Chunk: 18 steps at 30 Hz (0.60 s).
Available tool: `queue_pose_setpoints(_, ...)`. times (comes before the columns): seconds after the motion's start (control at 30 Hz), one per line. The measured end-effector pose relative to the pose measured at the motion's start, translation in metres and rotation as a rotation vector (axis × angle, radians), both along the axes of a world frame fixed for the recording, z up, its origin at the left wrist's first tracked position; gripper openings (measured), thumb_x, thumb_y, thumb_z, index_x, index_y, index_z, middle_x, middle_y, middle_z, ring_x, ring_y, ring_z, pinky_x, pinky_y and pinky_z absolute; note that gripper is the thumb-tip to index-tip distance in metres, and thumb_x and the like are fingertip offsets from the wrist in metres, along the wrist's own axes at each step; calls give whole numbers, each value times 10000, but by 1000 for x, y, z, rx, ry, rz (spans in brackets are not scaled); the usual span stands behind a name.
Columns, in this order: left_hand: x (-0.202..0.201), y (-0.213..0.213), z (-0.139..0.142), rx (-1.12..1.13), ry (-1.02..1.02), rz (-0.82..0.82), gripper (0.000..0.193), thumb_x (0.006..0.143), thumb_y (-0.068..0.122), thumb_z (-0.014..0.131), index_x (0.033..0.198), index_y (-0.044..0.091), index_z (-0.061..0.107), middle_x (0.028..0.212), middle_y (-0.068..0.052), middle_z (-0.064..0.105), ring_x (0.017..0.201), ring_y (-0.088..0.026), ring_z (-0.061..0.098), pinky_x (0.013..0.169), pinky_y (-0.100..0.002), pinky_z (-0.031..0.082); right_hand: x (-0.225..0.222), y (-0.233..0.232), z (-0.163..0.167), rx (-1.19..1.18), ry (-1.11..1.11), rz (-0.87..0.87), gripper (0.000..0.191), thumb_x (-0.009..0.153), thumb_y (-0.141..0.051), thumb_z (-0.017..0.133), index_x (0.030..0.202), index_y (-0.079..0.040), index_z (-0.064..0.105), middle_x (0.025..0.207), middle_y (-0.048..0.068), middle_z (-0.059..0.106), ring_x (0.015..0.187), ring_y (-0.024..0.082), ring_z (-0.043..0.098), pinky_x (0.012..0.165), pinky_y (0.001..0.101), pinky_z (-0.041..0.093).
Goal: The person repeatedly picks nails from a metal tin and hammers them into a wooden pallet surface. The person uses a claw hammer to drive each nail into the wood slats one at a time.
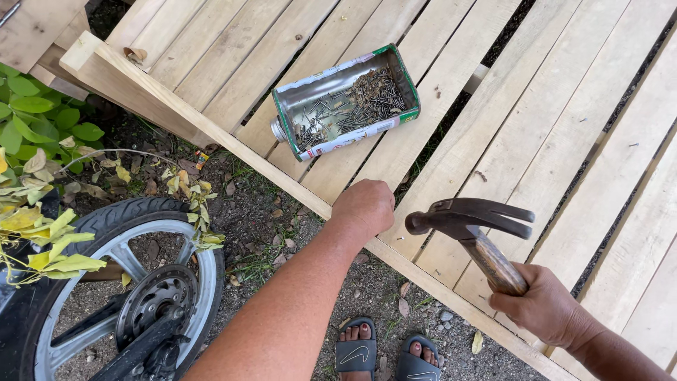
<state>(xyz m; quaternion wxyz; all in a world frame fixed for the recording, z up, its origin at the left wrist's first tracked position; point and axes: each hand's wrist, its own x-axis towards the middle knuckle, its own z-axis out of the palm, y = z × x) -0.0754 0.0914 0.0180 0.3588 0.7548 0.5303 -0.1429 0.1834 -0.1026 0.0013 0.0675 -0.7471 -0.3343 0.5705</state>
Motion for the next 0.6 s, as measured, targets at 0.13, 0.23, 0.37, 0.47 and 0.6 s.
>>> queue_pose_setpoints(0.13, 1, 0, 2, -3, 3, 8, 177, 859, 88, 679, 930, 187, 809, 1064, -110, 758, 979, -287, 732, 887, -416, 593, -9, 9, 0, -101, -126, 143, 210, 848, -126, 770, 1041, -61, 719, 618, 73, 664, 521, 182, 604, 548, 362, 570)
queue_pose_setpoints(0.23, 0, 0, 3, 6, 0, -4, 182, 862, 95, 681, 929, 198, 814, 1053, -102, 760, 969, -281, 730, 883, -417, 590, -6, 17, 3, -105, -166, 176, 174, 860, -144, 767, 988, -38, 717, 606, 78, 633, 514, 190, 572, 550, 373, 558)
queue_pose_setpoints(0.37, 1, 0, 2, -19, 23, -21, 171, 888, 102, 671, 943, 180, 813, 1022, -106, 767, 944, -254, 753, 877, -407, 602, -3, 15, 5, -20, -92, 86, 233, 846, -132, 794, 921, 57, 681, 590, 102, 585, 497, 211, 521, 516, 413, 522)
queue_pose_setpoints(0.47, 2, 0, 1, -12, 18, -12, 171, 891, 101, 670, 939, 173, 818, 1018, -101, 764, 941, -258, 749, 869, -411, 604, -3, 17, 1, -82, -165, 204, 194, 867, -145, 778, 926, 28, 713, 592, 83, 611, 506, 191, 557, 541, 380, 554)
queue_pose_setpoints(0.6, 1, 1, -1, 18, 29, -40, 169, 858, 95, 696, 934, 187, 815, 1018, -100, 763, 953, -254, 740, 884, -402, 595, -1, 21, 2, -111, -172, 198, 160, 863, -133, 767, 947, 2, 750, 595, 94, 638, 515, 195, 570, 554, 386, 566)
